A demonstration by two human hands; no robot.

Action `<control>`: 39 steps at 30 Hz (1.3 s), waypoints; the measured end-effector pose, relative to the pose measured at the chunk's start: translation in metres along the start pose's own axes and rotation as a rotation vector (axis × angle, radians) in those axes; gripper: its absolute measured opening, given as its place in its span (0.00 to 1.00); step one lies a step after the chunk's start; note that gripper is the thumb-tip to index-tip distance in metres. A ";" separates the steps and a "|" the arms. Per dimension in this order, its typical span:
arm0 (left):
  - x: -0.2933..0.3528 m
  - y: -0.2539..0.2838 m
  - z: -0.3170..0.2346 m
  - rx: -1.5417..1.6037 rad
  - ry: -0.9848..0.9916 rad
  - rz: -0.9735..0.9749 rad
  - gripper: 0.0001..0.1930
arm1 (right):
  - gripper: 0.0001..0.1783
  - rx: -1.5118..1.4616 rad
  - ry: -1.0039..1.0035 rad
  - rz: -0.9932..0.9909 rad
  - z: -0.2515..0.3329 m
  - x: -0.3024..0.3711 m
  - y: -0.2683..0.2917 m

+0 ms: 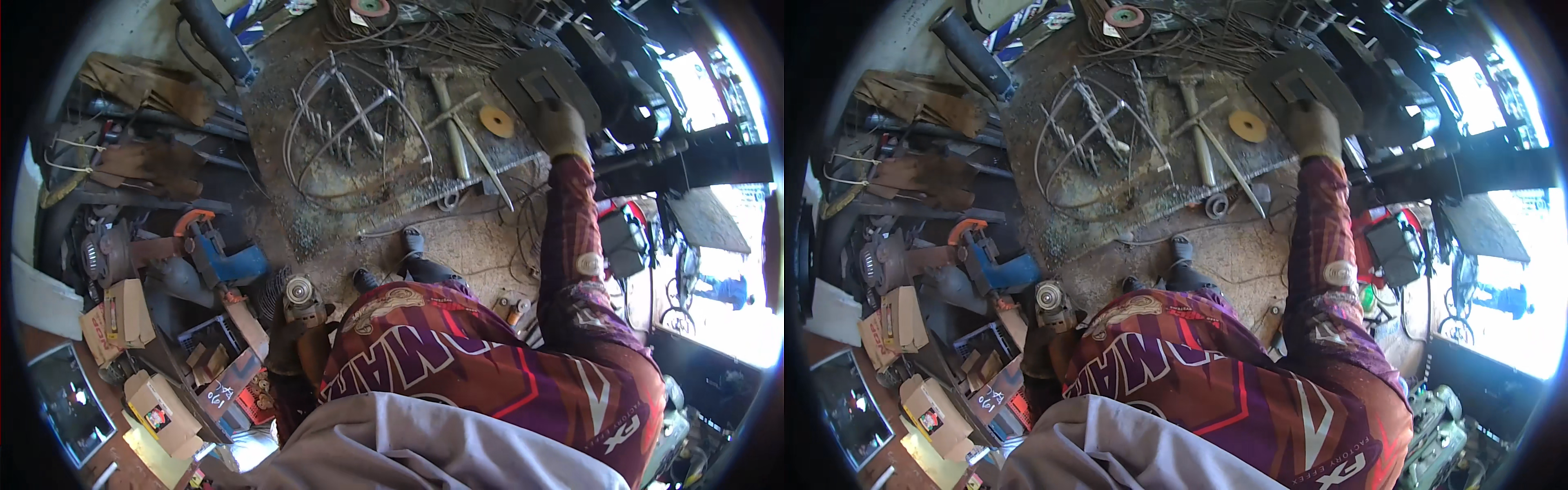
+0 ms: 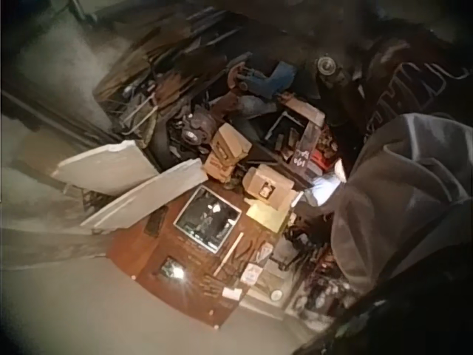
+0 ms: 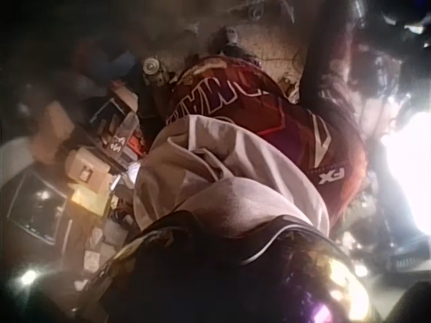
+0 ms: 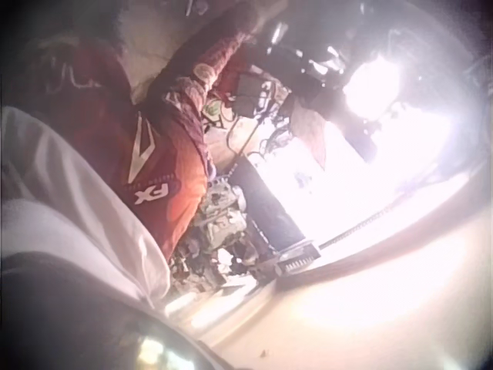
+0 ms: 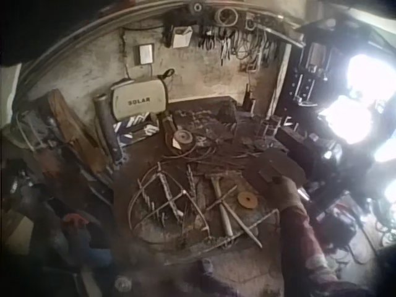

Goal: The person uses a welding tool to join pieces of a metal wire frame, then switches to a handheld grinder to smooth the joints.

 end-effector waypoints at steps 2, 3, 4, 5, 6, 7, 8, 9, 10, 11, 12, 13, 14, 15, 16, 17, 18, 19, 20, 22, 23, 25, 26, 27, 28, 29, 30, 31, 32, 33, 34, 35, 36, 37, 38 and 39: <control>-0.004 -0.004 0.005 -0.014 -0.029 -0.040 0.45 | 0.26 -0.340 -0.009 -0.081 0.035 -0.014 0.023; -0.006 -0.004 0.009 -0.027 -0.039 -0.051 0.45 | 0.27 -0.429 0.015 -0.032 0.065 -0.024 0.029; -0.009 -0.007 0.011 -0.039 -0.053 -0.059 0.45 | 0.28 -0.514 0.036 0.012 0.087 -0.032 0.027; -0.011 -0.009 0.015 -0.046 -0.071 -0.068 0.45 | 0.29 -0.575 0.174 0.090 0.114 -0.053 0.006; -0.011 -0.012 0.017 -0.052 -0.090 -0.080 0.45 | 0.30 -0.632 0.315 0.166 0.149 -0.079 -0.012; -0.010 -0.015 0.020 -0.058 -0.106 -0.090 0.45 | 0.31 -0.606 0.379 0.234 0.179 -0.096 -0.033; -0.009 -0.016 0.023 -0.061 -0.121 -0.109 0.45 | 0.31 -0.581 0.449 0.307 0.217 -0.110 -0.050; -0.006 -0.017 0.027 -0.062 -0.141 -0.125 0.44 | 0.31 -0.601 0.482 0.317 0.248 -0.127 -0.057; -0.002 -0.017 0.030 -0.072 -0.163 -0.148 0.44 | 0.34 -0.549 0.584 0.301 0.284 -0.140 -0.059; 0.004 -0.017 0.036 -0.074 -0.185 -0.170 0.44 | 0.37 -0.500 0.692 0.281 0.320 -0.152 -0.063; 0.007 -0.017 0.038 -0.091 -0.202 -0.184 0.44 | 0.37 -0.525 0.721 0.286 0.340 -0.178 -0.076; 0.006 -0.017 0.041 -0.103 -0.214 -0.181 0.44 | 0.40 -0.328 0.683 0.271 0.342 -0.213 -0.103; 0.006 -0.015 0.043 -0.119 -0.226 -0.182 0.44 | 0.42 -0.137 0.643 0.250 0.340 -0.240 -0.126; 0.015 -0.013 0.048 -0.140 -0.252 -0.195 0.44 | 0.44 -0.126 0.635 0.244 0.338 -0.251 -0.145; 0.020 -0.008 0.054 -0.157 -0.266 -0.195 0.44 | 0.46 -0.108 0.618 0.240 0.333 -0.264 -0.158; 0.031 -0.006 0.063 -0.164 -0.274 -0.211 0.44 | 0.47 -0.061 0.566 0.314 0.338 -0.262 -0.172; 0.040 -0.005 0.070 -0.157 -0.282 -0.225 0.44 | 0.47 -0.004 0.511 0.386 0.342 -0.259 -0.183; 0.046 -0.007 0.077 -0.117 -0.280 -0.218 0.43 | 0.47 -0.017 0.540 0.404 0.354 -0.259 -0.188; 0.046 -0.026 0.074 -0.098 -0.269 -0.233 0.43 | 0.48 -0.018 0.613 0.478 0.352 -0.261 -0.200; 0.050 -0.049 0.064 0.076 -0.239 -0.373 0.42 | 0.49 0.006 0.674 0.581 0.329 -0.285 -0.214; 0.043 -0.046 0.062 0.083 -0.246 -0.396 0.41 | 0.49 -0.095 0.672 0.803 0.331 -0.301 -0.212; 0.042 -0.051 0.061 0.110 -0.242 -0.370 0.42 | 0.51 -0.172 0.752 0.880 0.342 -0.285 -0.216; 0.047 -0.053 0.064 0.149 -0.220 -0.353 0.42 | 0.52 -0.215 0.799 0.936 0.353 -0.264 -0.215; 0.047 -0.051 0.065 0.143 -0.229 -0.354 0.42 | 0.52 -0.081 0.735 0.699 0.357 -0.261 -0.220; 0.037 -0.043 0.061 0.078 -0.248 -0.324 0.41 | 0.52 -0.075 0.671 0.603 0.339 -0.289 -0.225; 0.026 -0.035 0.053 0.009 -0.270 -0.290 0.41 | 0.52 -0.068 0.605 0.510 0.320 -0.316 -0.228; 0.015 -0.026 0.047 -0.005 -0.274 -0.247 0.41 | 0.51 -0.061 0.542 0.410 0.301 -0.343 -0.227; 0.022 -0.020 0.051 -0.041 -0.261 -0.270 0.41 | 0.49 0.021 0.550 0.453 0.319 -0.317 -0.240; 0.029 -0.016 0.057 -0.069 -0.248 -0.288 0.41 | 0.47 0.112 0.561 0.491 0.333 -0.290 -0.248; 0.029 -0.026 0.052 -0.039 -0.224 -0.218 0.41 | 0.45 0.212 0.557 0.524 0.332 -0.278 -0.252; 0.028 -0.028 0.047 -0.031 -0.213 -0.210 0.41 | 0.45 0.225 0.550 0.527 0.324 -0.280 -0.248; 0.029 -0.029 0.046 -0.030 -0.208 -0.214 0.42 | 0.46 0.242 0.682 0.441 0.325 -0.277 -0.239; 0.030 -0.026 0.047 -0.028 -0.203 -0.217 0.42 | 0.47 0.258 0.814 0.355 0.327 -0.275 -0.229; 0.042 -0.015 0.053 -0.041 -0.242 -0.297 0.43 | 0.45 0.163 0.809 0.421 0.330 -0.267 -0.215; 0.051 0.000 0.063 -0.058 -0.248 -0.346 0.44 | 0.44 0.069 0.797 0.487 0.332 -0.257 -0.198; 0.045 0.002 0.061 -0.075 -0.238 -0.307 0.44 | 0.41 0.069 0.888 0.404 0.323 -0.264 -0.175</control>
Point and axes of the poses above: each hand's wrist, its own x-axis away from the middle knuckle, its own y-axis out of the back of the hand, z = x × y, the point moved 8 cm from there along -x, towards the middle knuckle, and after that the axes turned 3 degrees about -z, right-handed, at the moved point
